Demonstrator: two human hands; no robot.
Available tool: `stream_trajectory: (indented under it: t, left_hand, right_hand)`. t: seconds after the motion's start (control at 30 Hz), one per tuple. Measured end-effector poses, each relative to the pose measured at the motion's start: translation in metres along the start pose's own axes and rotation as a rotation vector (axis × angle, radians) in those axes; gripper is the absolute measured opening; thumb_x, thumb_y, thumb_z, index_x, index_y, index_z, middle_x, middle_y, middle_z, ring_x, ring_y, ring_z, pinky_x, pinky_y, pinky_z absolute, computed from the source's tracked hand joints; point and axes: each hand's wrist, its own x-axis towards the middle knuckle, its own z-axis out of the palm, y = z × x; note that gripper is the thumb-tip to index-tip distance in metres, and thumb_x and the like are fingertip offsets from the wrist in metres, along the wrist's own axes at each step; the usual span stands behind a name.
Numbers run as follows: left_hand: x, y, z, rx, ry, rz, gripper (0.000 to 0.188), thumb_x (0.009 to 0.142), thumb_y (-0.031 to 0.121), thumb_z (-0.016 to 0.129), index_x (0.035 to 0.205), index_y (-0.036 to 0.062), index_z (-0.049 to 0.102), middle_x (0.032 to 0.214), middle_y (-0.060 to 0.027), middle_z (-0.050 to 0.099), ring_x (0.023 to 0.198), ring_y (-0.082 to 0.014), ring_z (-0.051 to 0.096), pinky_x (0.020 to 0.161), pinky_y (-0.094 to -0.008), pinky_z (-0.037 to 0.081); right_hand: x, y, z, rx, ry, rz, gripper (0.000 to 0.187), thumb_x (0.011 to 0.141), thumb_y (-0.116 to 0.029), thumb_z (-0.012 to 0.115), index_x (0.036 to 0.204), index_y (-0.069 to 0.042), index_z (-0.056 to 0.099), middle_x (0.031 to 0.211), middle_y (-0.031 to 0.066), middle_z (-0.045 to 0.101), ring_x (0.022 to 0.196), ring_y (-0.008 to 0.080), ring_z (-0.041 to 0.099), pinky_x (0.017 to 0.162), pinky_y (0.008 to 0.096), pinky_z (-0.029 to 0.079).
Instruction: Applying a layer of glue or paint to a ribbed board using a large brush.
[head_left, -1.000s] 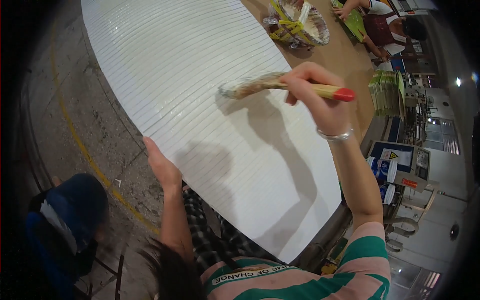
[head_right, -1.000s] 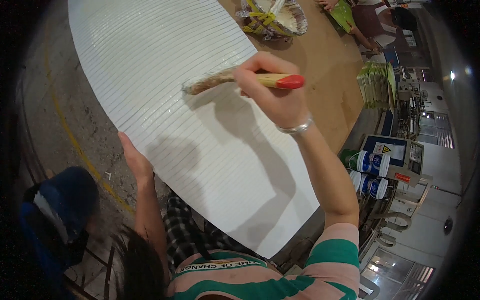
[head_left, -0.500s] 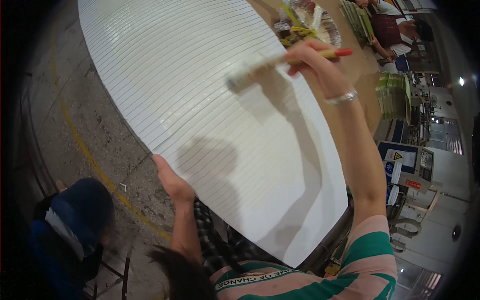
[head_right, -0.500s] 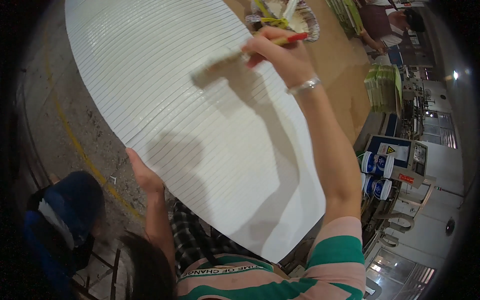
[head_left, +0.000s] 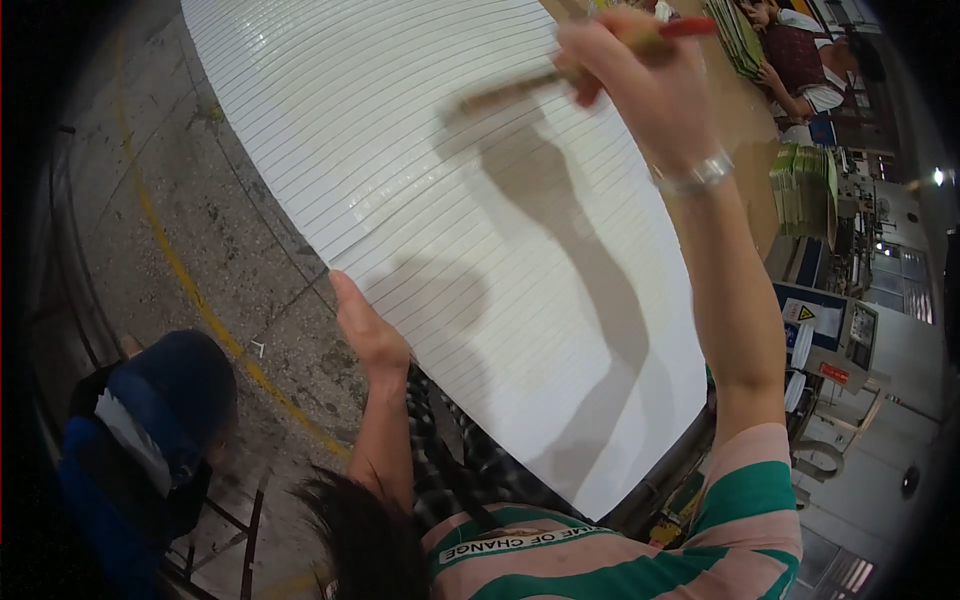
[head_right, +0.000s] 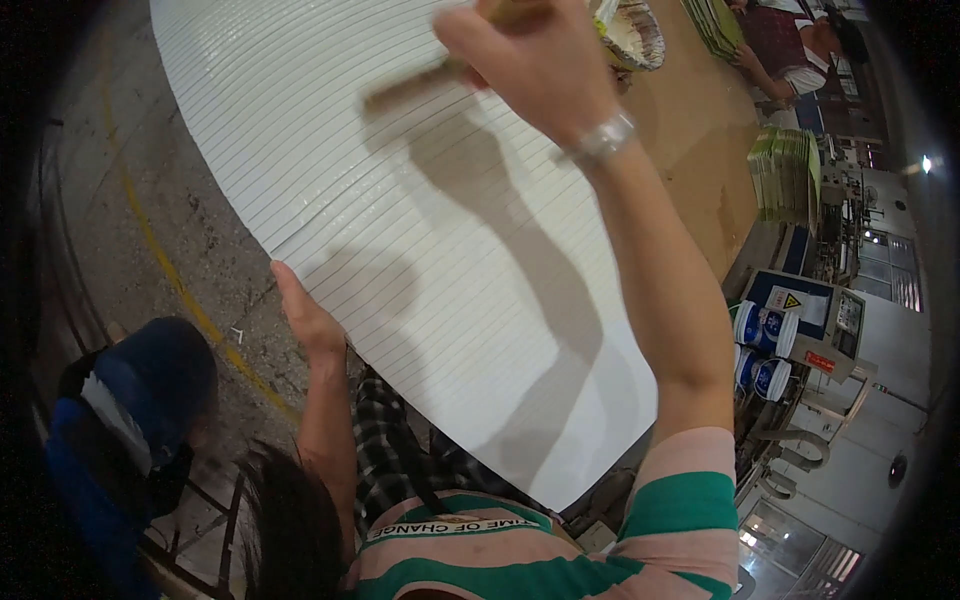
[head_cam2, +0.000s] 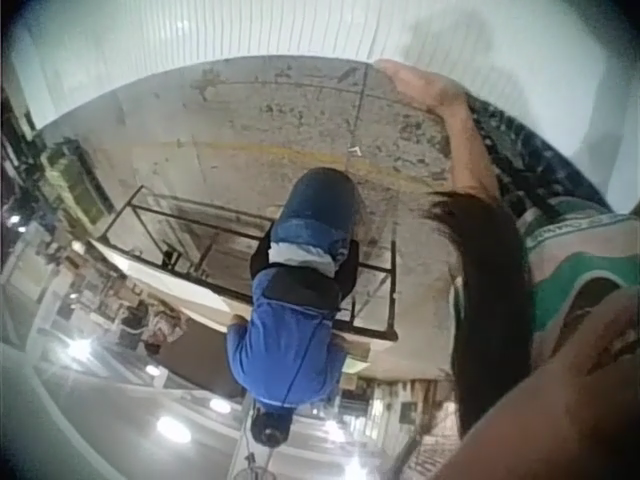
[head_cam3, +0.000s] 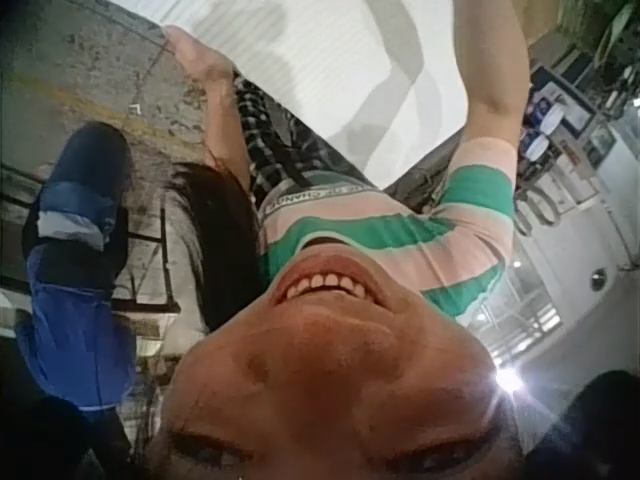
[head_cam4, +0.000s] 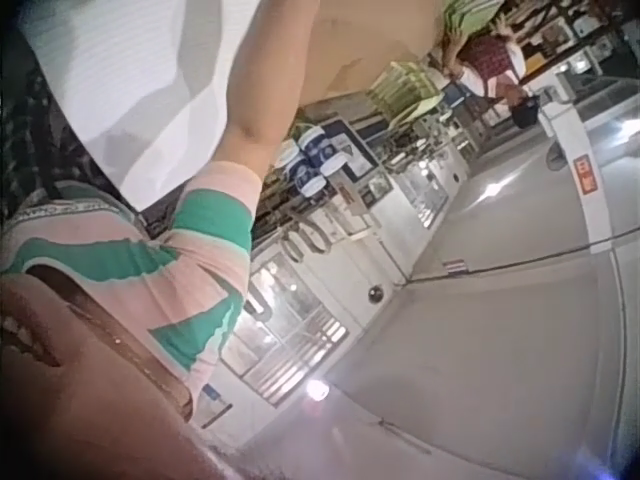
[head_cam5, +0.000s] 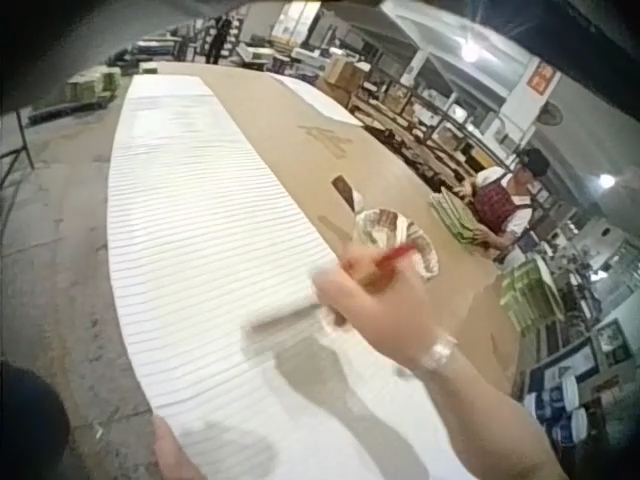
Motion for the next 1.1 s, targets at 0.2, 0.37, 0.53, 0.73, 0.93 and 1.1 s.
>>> stream_trajectory:
  t: [0.2, 0.37, 0.53, 0.73, 0.93, 1.1]
  left_hand:
    - [-0.004, 0.015, 0.001, 0.043, 0.037, -0.015, 0.067, 0.098, 0.047, 0.026, 0.125, -0.0113, 0.043, 0.122, -0.0183, 0.052, 0.107, -0.0227, 0.051, 0.092, -0.0315, 0.040]
    - [-0.001, 0.007, 0.004, 0.077, 0.029, -0.009, 0.066, 0.098, 0.046, 0.027, 0.124, -0.0123, 0.044, 0.121, -0.0184, 0.053, 0.106, -0.0228, 0.053, 0.092, -0.0308, 0.040]
    - [0.002, 0.005, 0.011, 0.069, 0.010, 0.013, 0.063, 0.099, 0.042, 0.026, 0.124, -0.0123, 0.044, 0.121, -0.0199, 0.053, 0.108, -0.0237, 0.052, 0.094, -0.0321, 0.039]
    - [0.018, -0.010, -0.023, 0.374, 0.043, 0.224, 0.056, 0.100, 0.037, 0.024, 0.133, -0.0061, 0.038, 0.131, -0.0199, 0.047, 0.117, -0.0254, 0.046, 0.102, -0.0327, 0.032]
    - [0.016, 0.004, -0.018, 0.297, 0.070, 0.098, 0.063, 0.099, 0.044, 0.023, 0.137, -0.0055, 0.032, 0.136, -0.0204, 0.043, 0.122, -0.0284, 0.043, 0.104, -0.0350, 0.029]
    - [0.040, -0.004, -0.046, 0.614, 0.142, 0.307, 0.060, 0.100, 0.039, 0.026, 0.137, -0.0082, 0.030, 0.139, -0.0197, 0.038, 0.128, -0.0266, 0.037, 0.108, -0.0308, 0.023]
  right_hand:
    - [0.025, -0.004, 0.024, -0.149, -0.125, 0.044, 0.019, 0.082, -0.017, 0.059, 0.068, -0.003, 0.061, 0.056, 0.0033, 0.059, 0.055, 0.0111, 0.058, 0.051, 0.0240, 0.047]
    - [0.038, -0.014, 0.029, -0.169, 0.005, 0.164, 0.020, 0.082, -0.015, 0.058, 0.069, -0.001, 0.060, 0.063, 0.0039, 0.061, 0.060, 0.0098, 0.057, 0.055, 0.0249, 0.046]
    - [0.012, 0.000, -0.005, -0.128, -0.147, 0.073, 0.029, 0.080, -0.026, 0.062, 0.069, 0.001, 0.061, 0.057, 0.0057, 0.059, 0.047, 0.0095, 0.055, 0.043, 0.0223, 0.042]
    - [-0.137, 0.019, -0.040, -0.121, -0.150, 0.163, 0.035, 0.077, -0.024, 0.071, 0.055, -0.006, 0.051, 0.050, 0.0021, 0.048, 0.047, 0.0077, 0.037, 0.045, 0.0262, 0.035]
    - [-0.198, -0.028, -0.106, 0.169, 0.186, 0.501, 0.026, 0.084, -0.022, 0.065, 0.066, -0.004, 0.060, 0.062, 0.0032, 0.059, 0.039, 0.0072, 0.047, 0.036, 0.0205, 0.036]
    - [-0.173, -0.021, -0.160, 0.323, 0.588, 0.360, 0.038, 0.095, -0.036, 0.047, 0.084, -0.002, 0.059, 0.072, 0.0081, 0.064, 0.041, 0.0089, 0.051, 0.038, 0.0230, 0.040]
